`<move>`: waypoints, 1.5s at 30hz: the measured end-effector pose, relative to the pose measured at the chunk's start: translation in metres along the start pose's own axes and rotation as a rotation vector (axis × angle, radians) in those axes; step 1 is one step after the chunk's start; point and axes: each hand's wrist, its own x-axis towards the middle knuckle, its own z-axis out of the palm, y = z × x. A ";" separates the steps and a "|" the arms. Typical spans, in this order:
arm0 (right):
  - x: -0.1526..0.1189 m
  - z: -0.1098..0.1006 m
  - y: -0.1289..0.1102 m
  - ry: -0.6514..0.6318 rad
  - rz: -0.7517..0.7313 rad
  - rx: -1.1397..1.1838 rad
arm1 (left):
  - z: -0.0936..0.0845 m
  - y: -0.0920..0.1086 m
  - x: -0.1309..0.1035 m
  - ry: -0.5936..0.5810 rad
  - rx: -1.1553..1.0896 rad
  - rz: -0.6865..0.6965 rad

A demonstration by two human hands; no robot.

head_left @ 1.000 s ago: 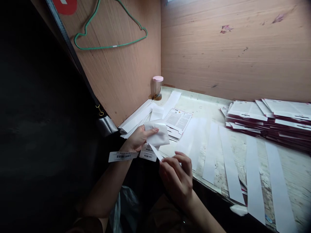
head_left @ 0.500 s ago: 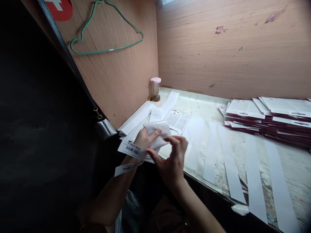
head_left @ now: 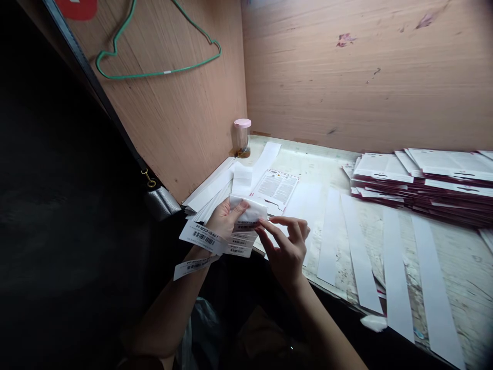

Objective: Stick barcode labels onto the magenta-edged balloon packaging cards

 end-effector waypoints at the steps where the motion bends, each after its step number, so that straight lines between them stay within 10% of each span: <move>1: 0.000 0.000 0.000 0.000 0.001 -0.003 | 0.000 -0.001 0.000 0.007 0.002 0.006; 21: 0.002 -0.002 -0.009 -0.023 -0.045 -0.127 | 0.000 -0.006 0.004 0.083 0.085 0.097; 26: -0.015 -0.019 -0.035 -0.100 -0.001 0.093 | -0.005 0.005 0.015 0.015 -0.030 -0.086; 35: -0.051 0.014 -0.081 -0.391 0.766 0.743 | 0.003 0.009 0.032 0.021 -0.185 -0.169; 42: -0.056 0.013 -0.049 -0.636 0.564 0.378 | 0.007 0.008 0.033 0.066 -0.153 -0.083; 45: -0.051 0.001 -0.033 -0.444 0.448 0.216 | 0.006 0.007 0.032 0.052 -0.162 -0.071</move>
